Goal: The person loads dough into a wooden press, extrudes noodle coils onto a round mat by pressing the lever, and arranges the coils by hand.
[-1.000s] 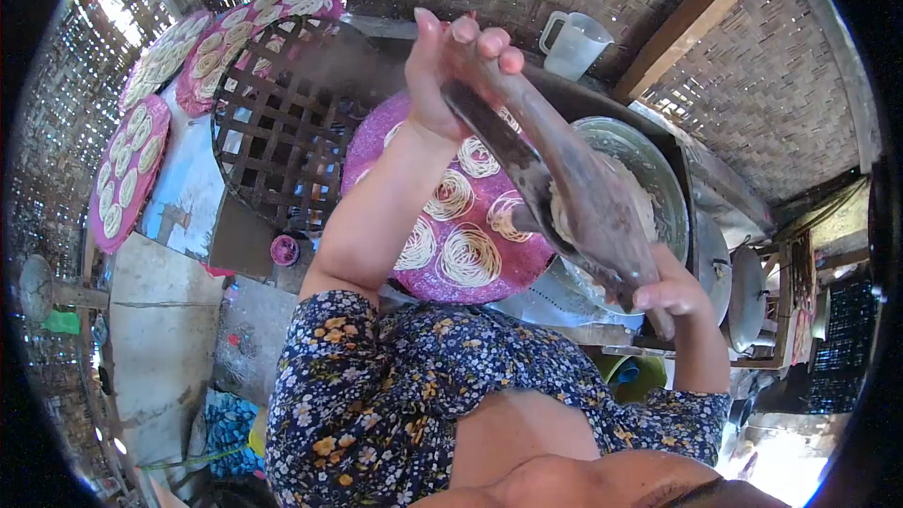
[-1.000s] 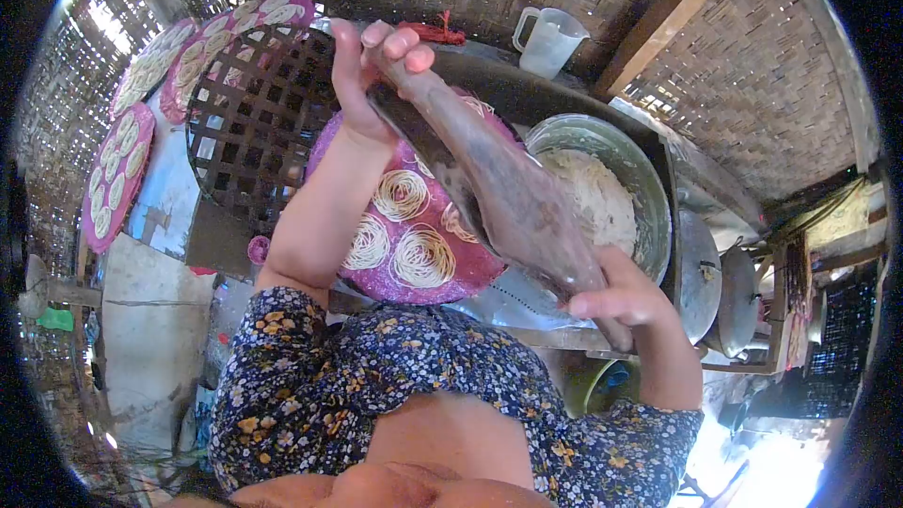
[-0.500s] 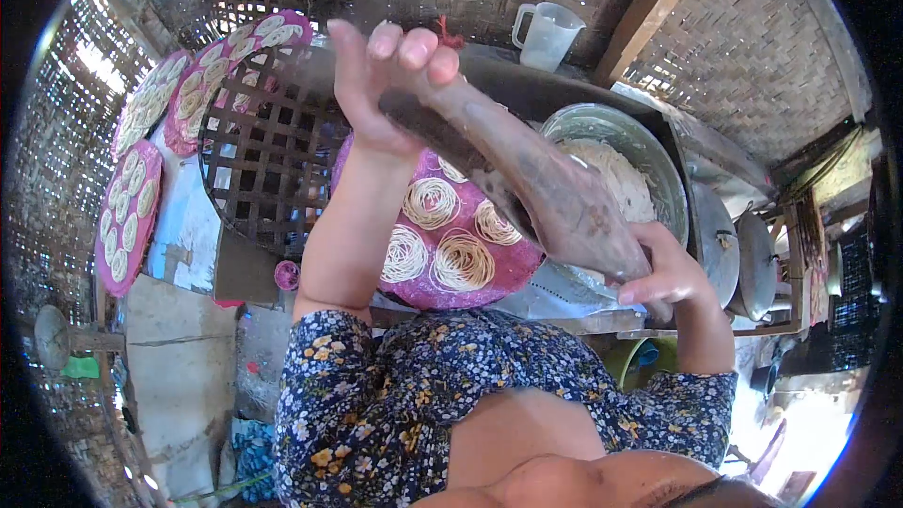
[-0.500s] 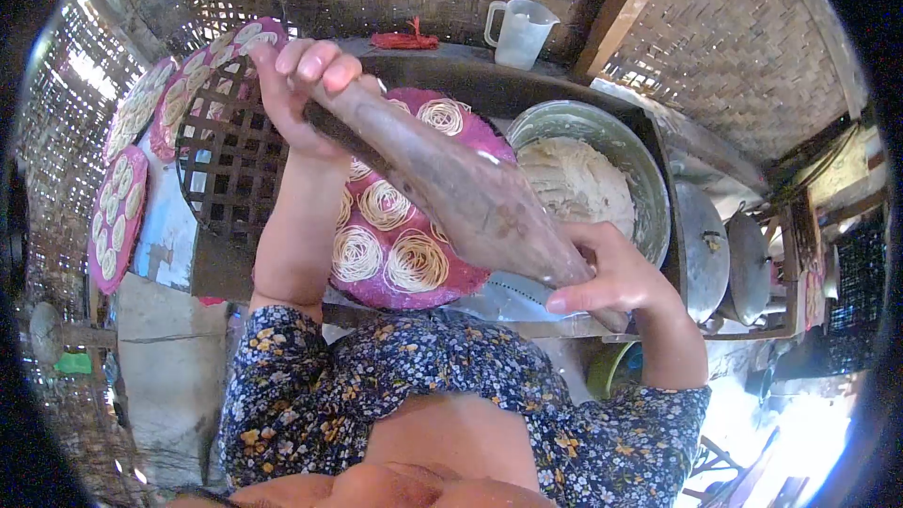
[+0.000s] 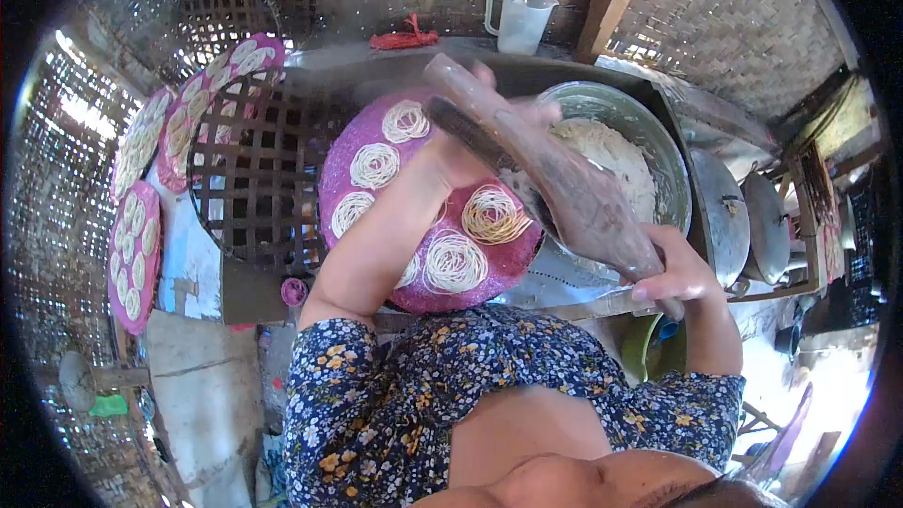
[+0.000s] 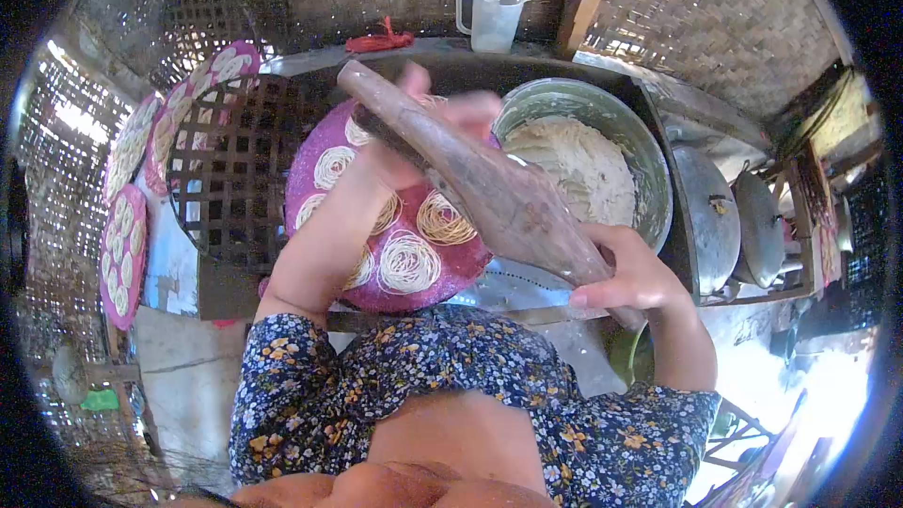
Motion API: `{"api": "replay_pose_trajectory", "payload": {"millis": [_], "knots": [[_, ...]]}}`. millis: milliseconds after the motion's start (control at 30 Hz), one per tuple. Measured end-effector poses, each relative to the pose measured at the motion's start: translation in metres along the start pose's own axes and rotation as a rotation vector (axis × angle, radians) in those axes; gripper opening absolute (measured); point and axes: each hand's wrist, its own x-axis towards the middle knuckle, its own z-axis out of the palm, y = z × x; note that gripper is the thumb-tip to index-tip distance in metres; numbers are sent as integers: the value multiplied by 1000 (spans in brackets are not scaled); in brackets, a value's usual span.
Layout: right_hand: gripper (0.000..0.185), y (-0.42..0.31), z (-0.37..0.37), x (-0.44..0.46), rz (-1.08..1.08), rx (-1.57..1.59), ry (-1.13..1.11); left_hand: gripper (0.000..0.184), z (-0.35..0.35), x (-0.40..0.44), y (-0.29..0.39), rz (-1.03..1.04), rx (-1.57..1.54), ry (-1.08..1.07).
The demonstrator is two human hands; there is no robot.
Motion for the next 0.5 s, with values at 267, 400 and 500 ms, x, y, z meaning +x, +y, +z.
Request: {"api": "replay_pose_trajectory", "payload": {"millis": [267,400,500], "knots": [[78,13,-4,9,-128,-84,19,40,13,-22,-71,-589,85,-42],[78,16,-4,12,-148,-80,78,43,15,-21,-68,-624,85,-68],[78,20,-5,16,-139,-24,127,46,15,-25,-69,-629,131,-94]]}}
